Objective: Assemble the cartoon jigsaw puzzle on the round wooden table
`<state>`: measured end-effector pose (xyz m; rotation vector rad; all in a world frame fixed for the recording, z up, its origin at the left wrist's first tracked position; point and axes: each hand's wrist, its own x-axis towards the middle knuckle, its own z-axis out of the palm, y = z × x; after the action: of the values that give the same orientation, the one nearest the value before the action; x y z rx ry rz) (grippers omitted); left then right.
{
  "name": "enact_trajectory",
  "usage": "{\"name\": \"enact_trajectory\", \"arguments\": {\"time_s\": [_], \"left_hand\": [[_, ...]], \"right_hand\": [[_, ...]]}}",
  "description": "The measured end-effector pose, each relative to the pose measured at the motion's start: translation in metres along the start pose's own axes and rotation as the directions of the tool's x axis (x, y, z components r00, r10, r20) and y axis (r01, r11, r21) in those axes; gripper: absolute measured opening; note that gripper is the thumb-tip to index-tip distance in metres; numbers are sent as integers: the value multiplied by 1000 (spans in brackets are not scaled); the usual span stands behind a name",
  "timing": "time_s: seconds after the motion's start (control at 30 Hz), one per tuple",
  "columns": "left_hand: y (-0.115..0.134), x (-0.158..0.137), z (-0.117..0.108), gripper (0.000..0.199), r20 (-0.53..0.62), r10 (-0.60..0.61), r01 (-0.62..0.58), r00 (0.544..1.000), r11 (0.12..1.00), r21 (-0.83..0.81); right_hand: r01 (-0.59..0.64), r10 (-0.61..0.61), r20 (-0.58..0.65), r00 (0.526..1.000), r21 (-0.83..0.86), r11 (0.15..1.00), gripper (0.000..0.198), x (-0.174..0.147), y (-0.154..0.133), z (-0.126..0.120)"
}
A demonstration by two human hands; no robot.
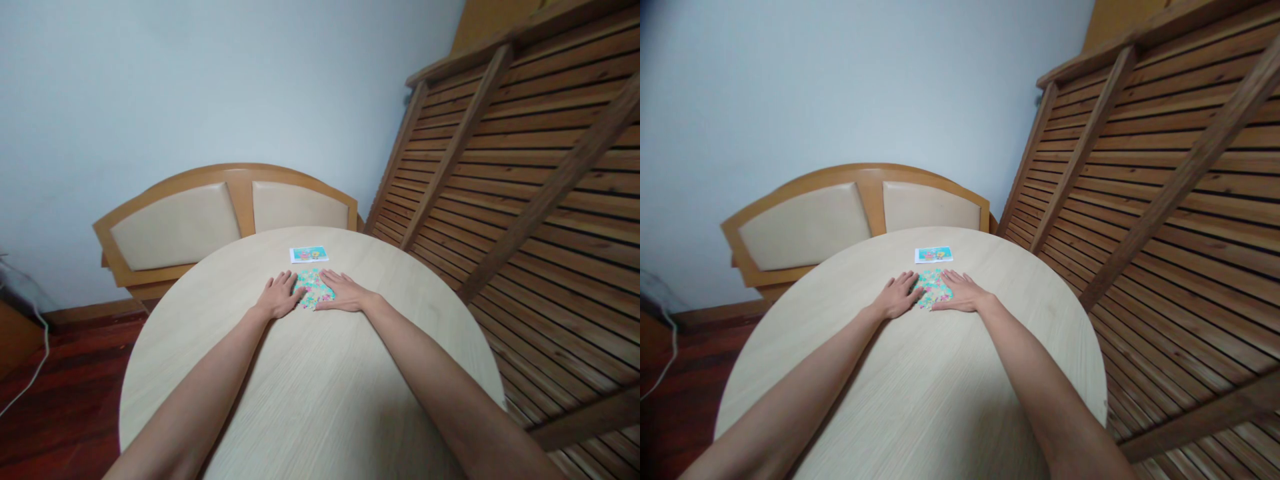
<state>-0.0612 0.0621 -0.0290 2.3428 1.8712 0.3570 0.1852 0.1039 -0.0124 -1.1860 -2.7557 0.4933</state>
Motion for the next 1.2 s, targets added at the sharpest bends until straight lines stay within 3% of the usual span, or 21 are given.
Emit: {"name": "enact_trajectory", "arguments": {"time_s": [0.27, 0.4, 0.57, 0.7, 0.87, 1.07, 1.2], "left_hand": [[5, -3, -6, 63, -9, 43, -43, 999, 998, -45], [-10, -12, -10, 63, -14, 75, -75, 997, 995, -58], [-26, -30, -19, 97, 80, 87, -87, 993, 996, -8], [-16, -31, -17, 98, 99, 38, -43, 994, 998, 50], [-1, -21, -8, 91, 65, 66, -69, 996, 996, 54], [-1, -24, -6, 83, -31, 92, -91, 995, 995, 44], [14, -32, -14, 62, -142, 230, -213, 963, 969, 129]], "right_hand": [[4, 14, -153, 988, 116, 993, 114, -6, -5, 4], [-98, 104, -71, 992, 81, 992, 115, -20, -13, 3], [-293, 291, 90, 952, 13, 956, 135, -43, -24, -4], [-375, 373, 121, 920, -5, 927, 136, -53, -32, -7], [-425, 425, 94, 900, -18, 905, 132, -50, -40, -4], [-312, 313, -61, 948, 22, 950, 119, -50, -27, 8], [-224, 227, -65, 972, 49, 973, 111, -60, -18, 8]]}}
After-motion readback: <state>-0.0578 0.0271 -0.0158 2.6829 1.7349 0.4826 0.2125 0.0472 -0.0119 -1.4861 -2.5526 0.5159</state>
